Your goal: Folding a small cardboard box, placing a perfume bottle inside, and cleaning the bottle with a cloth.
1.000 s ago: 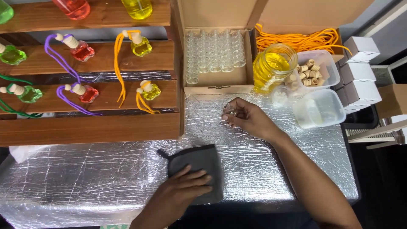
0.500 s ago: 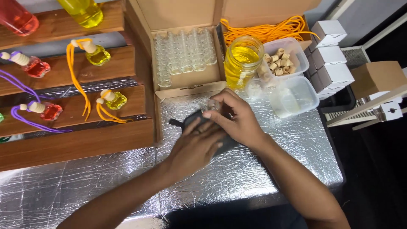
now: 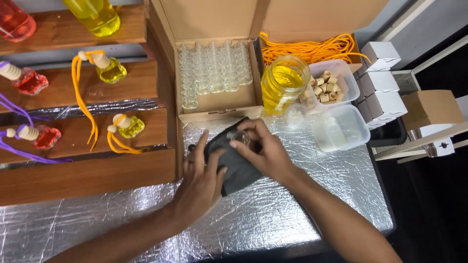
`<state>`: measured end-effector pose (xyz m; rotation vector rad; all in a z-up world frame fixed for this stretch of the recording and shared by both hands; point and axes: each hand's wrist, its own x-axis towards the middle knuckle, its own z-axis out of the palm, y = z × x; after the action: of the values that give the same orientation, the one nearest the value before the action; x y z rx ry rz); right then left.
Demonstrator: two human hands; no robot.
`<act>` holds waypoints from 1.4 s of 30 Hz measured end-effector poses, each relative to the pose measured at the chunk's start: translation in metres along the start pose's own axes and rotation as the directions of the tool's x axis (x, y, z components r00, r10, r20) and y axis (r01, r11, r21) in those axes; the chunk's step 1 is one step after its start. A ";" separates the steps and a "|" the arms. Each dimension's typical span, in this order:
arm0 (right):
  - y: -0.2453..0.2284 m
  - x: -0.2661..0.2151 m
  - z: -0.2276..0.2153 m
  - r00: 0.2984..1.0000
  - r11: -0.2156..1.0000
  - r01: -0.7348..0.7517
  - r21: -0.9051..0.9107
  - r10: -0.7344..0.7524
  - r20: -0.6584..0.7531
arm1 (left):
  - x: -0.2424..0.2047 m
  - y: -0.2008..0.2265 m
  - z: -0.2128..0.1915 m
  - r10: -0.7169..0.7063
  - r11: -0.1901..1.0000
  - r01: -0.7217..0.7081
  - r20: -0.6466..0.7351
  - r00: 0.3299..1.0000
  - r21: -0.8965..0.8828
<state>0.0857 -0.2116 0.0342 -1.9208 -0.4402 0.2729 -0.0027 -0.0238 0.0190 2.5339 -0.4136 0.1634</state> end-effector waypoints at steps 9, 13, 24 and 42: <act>0.005 0.003 0.004 0.960 0.933 0.277 -0.230 -0.258 0.110 | 0.003 -0.021 0.015 -0.106 0.925 0.036 -0.166 0.980 -0.378; 0.013 0.002 0.010 0.909 0.863 0.415 -0.290 -0.381 0.168 | 0.000 -0.024 0.010 -0.142 0.839 0.015 -0.192 0.971 -0.545; 0.016 0.001 0.010 0.894 0.857 0.441 -0.268 -0.394 0.214 | -0.001 -0.038 0.023 -0.144 0.875 0.070 -0.120 0.982 -0.479; 0.015 -0.006 0.014 0.831 0.771 0.556 -0.311 -0.522 0.192 | -0.002 -0.035 0.016 -0.058 0.925 0.012 -0.109 0.992 -0.380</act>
<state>0.0771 -0.2078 0.0151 -2.0330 -1.1511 -0.1100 0.0072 -0.0047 -0.0129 2.1358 -0.3167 0.1988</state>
